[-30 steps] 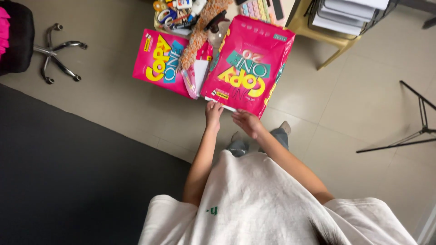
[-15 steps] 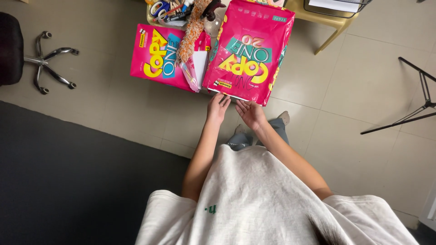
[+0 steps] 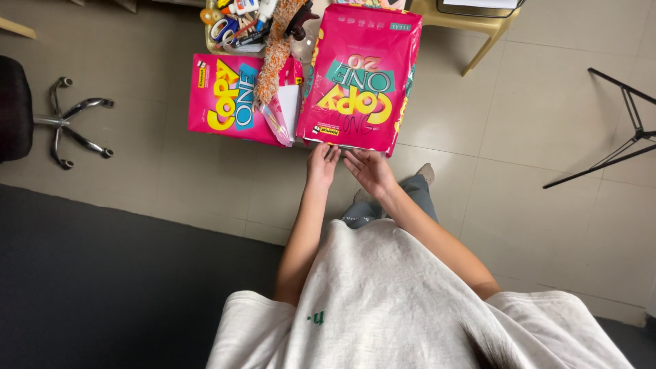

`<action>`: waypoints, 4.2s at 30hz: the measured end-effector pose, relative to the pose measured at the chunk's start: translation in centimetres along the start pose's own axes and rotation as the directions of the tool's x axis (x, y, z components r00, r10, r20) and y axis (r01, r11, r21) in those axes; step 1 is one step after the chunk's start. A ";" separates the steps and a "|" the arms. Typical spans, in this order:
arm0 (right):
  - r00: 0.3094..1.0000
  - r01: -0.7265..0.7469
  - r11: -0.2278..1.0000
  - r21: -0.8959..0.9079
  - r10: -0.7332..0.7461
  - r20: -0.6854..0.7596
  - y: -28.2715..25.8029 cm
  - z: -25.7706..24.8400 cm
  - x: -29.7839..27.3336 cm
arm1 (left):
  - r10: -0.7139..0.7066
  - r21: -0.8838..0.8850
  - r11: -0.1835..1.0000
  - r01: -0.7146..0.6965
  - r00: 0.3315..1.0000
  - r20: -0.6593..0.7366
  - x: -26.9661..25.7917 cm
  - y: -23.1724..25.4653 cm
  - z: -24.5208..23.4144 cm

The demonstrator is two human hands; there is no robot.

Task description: Refilling a wire paper tray by removing sheets of copy paper from their packaging.

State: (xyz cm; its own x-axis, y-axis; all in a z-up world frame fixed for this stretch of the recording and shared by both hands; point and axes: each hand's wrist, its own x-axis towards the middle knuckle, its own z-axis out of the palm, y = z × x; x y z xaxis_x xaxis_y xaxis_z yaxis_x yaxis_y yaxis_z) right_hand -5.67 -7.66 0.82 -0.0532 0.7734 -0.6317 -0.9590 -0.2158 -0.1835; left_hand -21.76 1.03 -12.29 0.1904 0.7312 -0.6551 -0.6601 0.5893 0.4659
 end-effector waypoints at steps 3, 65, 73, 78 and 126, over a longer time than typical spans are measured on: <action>0.998 0.014 1.000 0.005 -0.014 -0.059 0.1 -0.2 -0.1 | -0.015 -0.023 1.000 0.014 0.999 -0.043 0.0 0.2 0.2; 0.647 0.375 -0.641 -0.670 -0.337 0.684 -2.9 2.5 0.9 | 0.110 0.158 0.980 -0.124 0.989 0.097 -1.1 -1.9 4.2; 0.687 0.388 -0.619 -0.683 -0.300 0.662 -3.5 1.2 2.6 | 0.134 0.190 0.970 -0.153 0.985 0.112 -0.9 -2.0 3.9; 0.619 0.414 -0.648 -0.639 -0.315 0.720 -3.6 2.6 1.5 | 0.136 0.262 0.950 -0.172 0.979 0.149 -2.0 -1.0 4.4; 0.715 0.697 -0.093 -0.711 0.175 0.677 -12.8 7.2 -11.0 | 0.449 0.607 -0.603 -0.518 0.408 0.795 -43.2 15.6 22.7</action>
State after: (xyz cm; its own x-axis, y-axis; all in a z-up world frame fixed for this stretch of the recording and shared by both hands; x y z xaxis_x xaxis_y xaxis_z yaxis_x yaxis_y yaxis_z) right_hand 5.14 -9.12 15.55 -0.3945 0.9185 0.0266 0.2499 0.1351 -0.9588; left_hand -23.80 -13.57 36.72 0.3588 0.8364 0.4143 0.7401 -0.5254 0.4198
